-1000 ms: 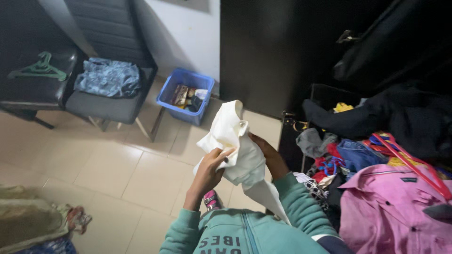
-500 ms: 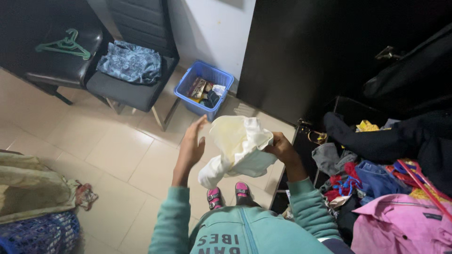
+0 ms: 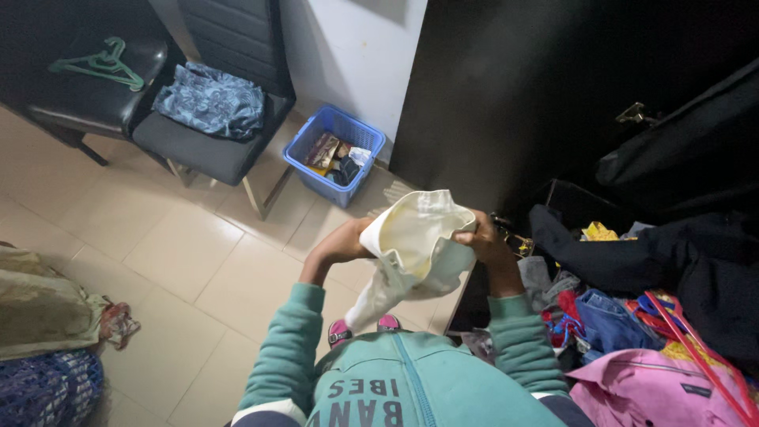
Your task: The person picks up a hanger from a pile of clothes, places it on a chair, then picks up a pair of shorts, folds them by hand, and lays them on the chair, followed by picking up two more hangers, placing them on the chair, and then folding a white shirt by hand and laying it on the chair.
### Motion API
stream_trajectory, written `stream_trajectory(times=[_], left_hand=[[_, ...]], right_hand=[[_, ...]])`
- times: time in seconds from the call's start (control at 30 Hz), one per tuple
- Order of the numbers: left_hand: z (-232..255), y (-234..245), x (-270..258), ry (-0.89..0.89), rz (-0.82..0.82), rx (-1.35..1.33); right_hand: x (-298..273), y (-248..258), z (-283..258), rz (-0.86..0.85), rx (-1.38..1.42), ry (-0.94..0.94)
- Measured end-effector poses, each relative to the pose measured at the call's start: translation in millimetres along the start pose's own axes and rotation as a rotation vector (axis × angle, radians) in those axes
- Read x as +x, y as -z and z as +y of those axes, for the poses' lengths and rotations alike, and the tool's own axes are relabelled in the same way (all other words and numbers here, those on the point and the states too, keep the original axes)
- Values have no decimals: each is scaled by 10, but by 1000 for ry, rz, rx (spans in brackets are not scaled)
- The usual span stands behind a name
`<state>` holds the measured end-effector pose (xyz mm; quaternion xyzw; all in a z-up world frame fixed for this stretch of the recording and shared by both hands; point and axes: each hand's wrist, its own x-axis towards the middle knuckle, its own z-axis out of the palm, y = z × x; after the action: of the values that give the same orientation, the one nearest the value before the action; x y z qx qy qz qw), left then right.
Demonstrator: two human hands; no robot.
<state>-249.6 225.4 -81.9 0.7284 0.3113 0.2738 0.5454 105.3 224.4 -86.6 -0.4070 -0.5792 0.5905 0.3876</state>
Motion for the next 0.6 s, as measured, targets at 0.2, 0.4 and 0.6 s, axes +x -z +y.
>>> stream_trajectory(times=[0.2,0.4,0.6], left_hand=[[275,105,-185,-3,-11,103],[478,119,-187,105,167,-10],[809,41,-105,-128,339,438]], right_hand=[[58,-202,-659,-67,-214,4],[59,-214,-692,-93,-221,-72],[75,-275,-682,-133,-319,141]])
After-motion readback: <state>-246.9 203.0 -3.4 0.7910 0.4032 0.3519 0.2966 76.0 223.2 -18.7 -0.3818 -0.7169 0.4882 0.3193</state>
